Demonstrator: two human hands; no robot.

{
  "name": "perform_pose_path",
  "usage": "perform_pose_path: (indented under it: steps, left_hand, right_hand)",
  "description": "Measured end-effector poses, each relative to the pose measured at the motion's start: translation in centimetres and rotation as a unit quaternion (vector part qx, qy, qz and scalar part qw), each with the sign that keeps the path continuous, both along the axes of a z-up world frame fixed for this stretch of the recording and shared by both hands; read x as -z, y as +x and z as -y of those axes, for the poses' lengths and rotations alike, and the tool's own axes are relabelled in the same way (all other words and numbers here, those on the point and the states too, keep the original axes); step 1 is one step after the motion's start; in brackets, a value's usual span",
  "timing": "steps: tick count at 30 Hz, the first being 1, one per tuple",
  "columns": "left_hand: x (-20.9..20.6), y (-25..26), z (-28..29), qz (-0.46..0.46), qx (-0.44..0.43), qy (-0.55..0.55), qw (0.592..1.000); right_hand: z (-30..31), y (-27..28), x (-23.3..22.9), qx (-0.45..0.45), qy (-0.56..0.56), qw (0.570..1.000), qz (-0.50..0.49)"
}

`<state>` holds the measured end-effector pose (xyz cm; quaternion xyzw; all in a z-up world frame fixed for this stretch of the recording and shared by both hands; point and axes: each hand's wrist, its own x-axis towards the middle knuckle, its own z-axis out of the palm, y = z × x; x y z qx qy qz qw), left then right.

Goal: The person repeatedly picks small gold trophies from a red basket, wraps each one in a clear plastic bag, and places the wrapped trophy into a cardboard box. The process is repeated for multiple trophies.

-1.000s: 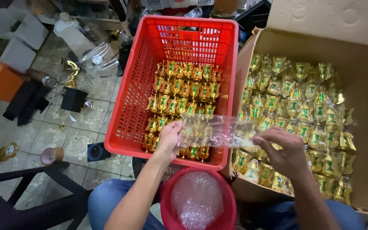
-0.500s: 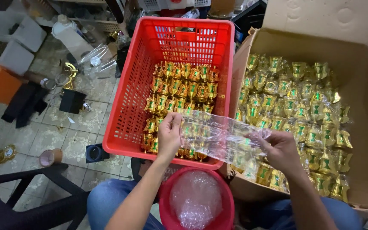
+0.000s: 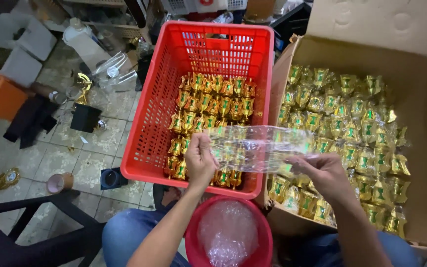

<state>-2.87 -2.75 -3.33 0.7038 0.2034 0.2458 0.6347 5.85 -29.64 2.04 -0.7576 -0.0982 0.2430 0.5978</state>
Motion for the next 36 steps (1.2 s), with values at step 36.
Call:
perform_pose_path:
  steps: [36]
  left_hand:
    - [-1.1,-4.4,7.4,0.11,0.25,0.277,0.921]
  right_hand:
    - [-1.6,-3.9,-1.9,-0.266,0.002,0.958,0.109]
